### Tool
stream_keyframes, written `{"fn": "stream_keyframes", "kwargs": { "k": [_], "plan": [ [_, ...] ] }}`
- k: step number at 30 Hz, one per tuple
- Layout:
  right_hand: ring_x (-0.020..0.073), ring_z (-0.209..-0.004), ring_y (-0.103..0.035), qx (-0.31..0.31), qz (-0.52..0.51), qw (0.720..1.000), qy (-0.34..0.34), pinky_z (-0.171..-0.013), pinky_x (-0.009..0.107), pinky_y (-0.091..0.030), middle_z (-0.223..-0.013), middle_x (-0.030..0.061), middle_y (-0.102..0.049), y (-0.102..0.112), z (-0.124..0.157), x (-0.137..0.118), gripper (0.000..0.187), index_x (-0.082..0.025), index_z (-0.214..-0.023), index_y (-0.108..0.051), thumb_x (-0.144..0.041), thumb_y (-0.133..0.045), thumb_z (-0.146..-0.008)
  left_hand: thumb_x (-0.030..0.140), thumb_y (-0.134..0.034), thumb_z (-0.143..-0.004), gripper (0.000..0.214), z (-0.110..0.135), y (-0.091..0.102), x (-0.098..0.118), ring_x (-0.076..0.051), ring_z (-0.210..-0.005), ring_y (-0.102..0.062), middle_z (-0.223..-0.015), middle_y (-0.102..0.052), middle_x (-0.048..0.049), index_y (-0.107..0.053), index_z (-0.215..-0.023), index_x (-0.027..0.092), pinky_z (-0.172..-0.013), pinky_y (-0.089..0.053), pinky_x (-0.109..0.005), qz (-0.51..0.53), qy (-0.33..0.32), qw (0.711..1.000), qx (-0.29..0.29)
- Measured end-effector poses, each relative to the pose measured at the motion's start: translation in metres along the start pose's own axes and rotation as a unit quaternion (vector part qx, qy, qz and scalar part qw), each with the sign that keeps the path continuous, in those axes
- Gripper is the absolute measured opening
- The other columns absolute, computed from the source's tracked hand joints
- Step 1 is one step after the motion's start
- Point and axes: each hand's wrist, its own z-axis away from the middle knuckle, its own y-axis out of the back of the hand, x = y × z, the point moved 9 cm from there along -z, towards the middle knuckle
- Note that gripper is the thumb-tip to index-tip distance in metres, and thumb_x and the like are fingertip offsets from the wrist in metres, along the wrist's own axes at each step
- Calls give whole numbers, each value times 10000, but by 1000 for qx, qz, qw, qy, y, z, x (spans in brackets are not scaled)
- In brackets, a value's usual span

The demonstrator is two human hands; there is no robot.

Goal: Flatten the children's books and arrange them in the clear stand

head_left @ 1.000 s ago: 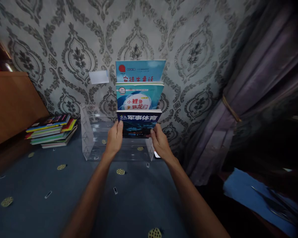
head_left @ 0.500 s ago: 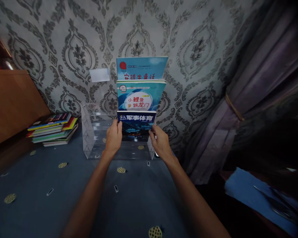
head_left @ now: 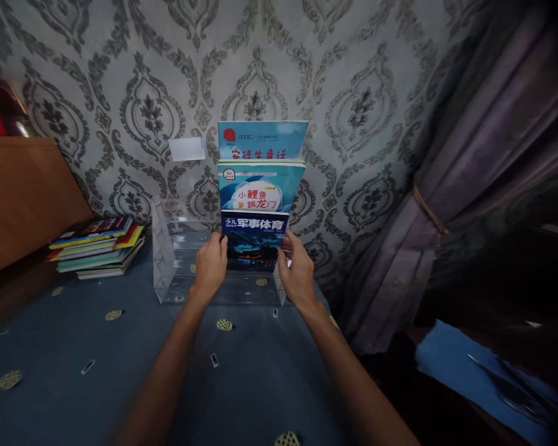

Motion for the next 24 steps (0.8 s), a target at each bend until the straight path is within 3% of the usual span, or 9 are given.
{"fn": "stream_keyframes", "kwargs": {
  "k": [10,24],
  "plan": [
    [264,-1070,-683,9,2,1000,25,-938,467,-570,-1201,143,-690,-3,3,-2,405,-198,-1356,-532,-193,-440,-961,270,-336,-1084,307,-3,-1,-1,-238,-832,-674,-909,-722,-100,-588,-933,180,-689,-379,-304,-54,13,998,-33],
    [270,-1060,-663,1,34,998,51,-908,462,-568,-1165,143,-680,-3,3,-3,428,-195,-1385,-553,-193,-436,-974,289,-299,-1085,360,-2,-2,-3,-222,-779,-637,-831,-670,-78,-568,-866,194,-683,-391,-304,-16,-14,1000,-10]
  ]
}}
